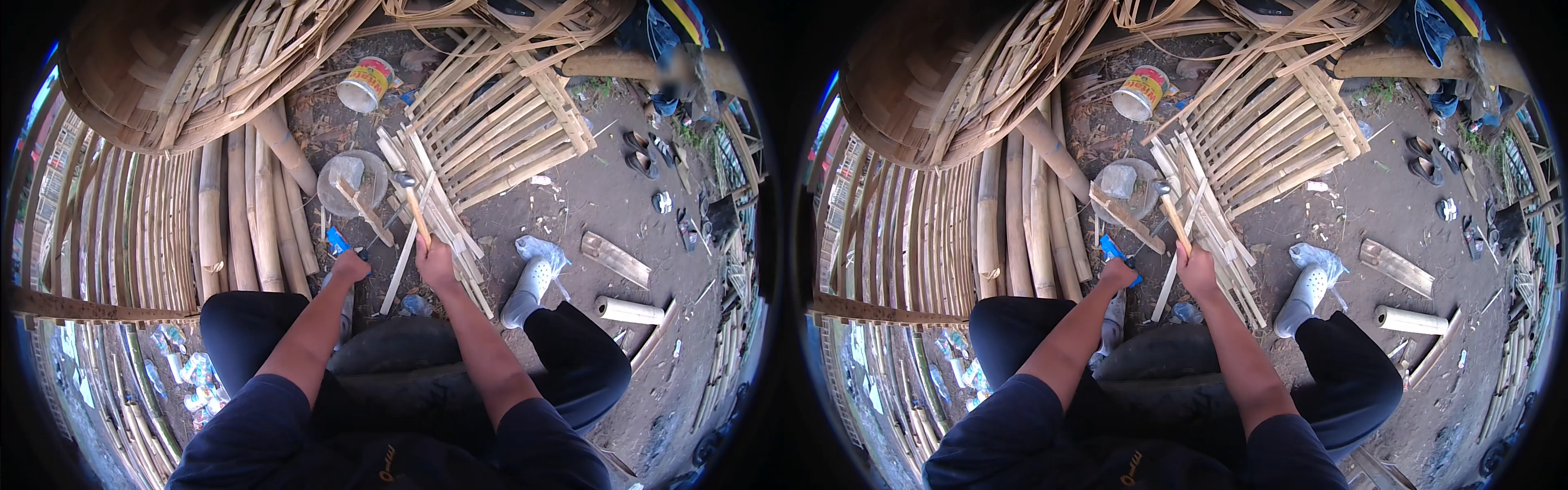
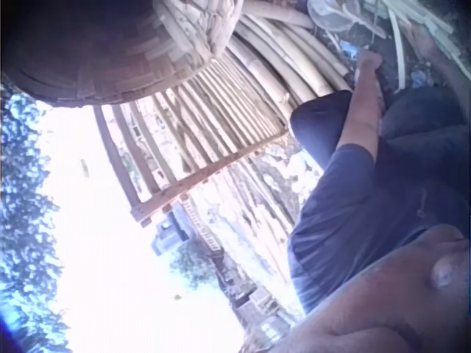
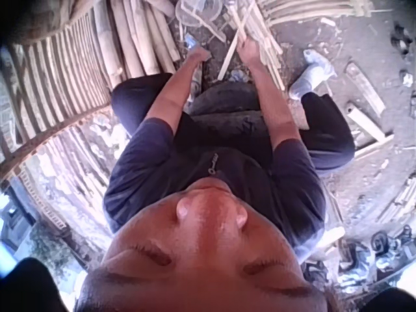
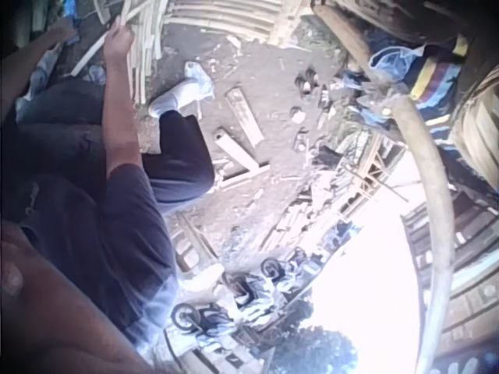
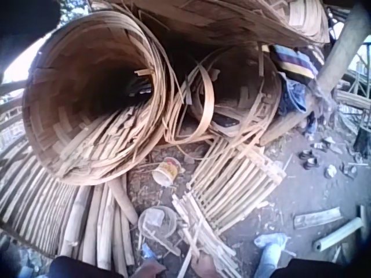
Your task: The person hammers bamboo strips into a pre-constructed bamboo frame and uses a knife to split or trim the bamboo material.
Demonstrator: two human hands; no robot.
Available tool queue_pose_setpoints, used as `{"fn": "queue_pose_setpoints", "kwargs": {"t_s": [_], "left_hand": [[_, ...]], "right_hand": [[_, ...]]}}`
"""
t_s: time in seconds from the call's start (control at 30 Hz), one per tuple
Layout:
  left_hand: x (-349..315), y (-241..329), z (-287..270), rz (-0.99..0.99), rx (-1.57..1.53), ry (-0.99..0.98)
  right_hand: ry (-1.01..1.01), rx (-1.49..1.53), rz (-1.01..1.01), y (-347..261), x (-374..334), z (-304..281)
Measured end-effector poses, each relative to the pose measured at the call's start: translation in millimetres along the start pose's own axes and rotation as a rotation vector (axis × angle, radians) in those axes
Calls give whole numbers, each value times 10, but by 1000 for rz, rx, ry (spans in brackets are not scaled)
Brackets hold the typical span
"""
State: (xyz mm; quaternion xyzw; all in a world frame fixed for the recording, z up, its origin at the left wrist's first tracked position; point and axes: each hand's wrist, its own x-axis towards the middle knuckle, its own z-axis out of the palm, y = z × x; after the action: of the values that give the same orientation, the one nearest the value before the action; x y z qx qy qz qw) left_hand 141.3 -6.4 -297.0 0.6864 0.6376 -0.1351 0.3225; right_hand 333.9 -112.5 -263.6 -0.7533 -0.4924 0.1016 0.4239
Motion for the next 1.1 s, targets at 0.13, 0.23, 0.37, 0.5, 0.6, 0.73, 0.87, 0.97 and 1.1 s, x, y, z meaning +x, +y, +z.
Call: {"fn": "queue_pose_setpoints", "kwargs": {"t_s": [0.13, 0.23, 0.37, 0.5, 0.6, 0.73, 0.87, 0.97, 1.1], "left_hand": [[62, -163, -72, 19, 191, -4], [105, -275, -58, -19, 127, -49], [36, -239, 61, -69, -3, -12], [-25, -216, 113, -44, 20, 29], [120, -193, 210, -28, 40, 28], [51, -159, 162, -57, 5, 52], [42, -161, 233, -64, 23, -23], [171, -130, 161, -24, 58, -1], [116, -196, 319, -64, 52, 25]], "right_hand": [[-462, -201, 374, 374, -276, 179], [-432, -212, 332, 313, -147, 116], [-268, -160, 124, -97, 359, -314], [-55, 94, -53, -989, 780, -924], [54, 252, -173, -1296, 872, -1084], [131, 302, -177, -1086, 665, -733], [-456, -208, 264, 328, -239, 207], [-650, -312, 355, 879, -596, 380], [-476, -196, 331, 554, -339, 218]]}}
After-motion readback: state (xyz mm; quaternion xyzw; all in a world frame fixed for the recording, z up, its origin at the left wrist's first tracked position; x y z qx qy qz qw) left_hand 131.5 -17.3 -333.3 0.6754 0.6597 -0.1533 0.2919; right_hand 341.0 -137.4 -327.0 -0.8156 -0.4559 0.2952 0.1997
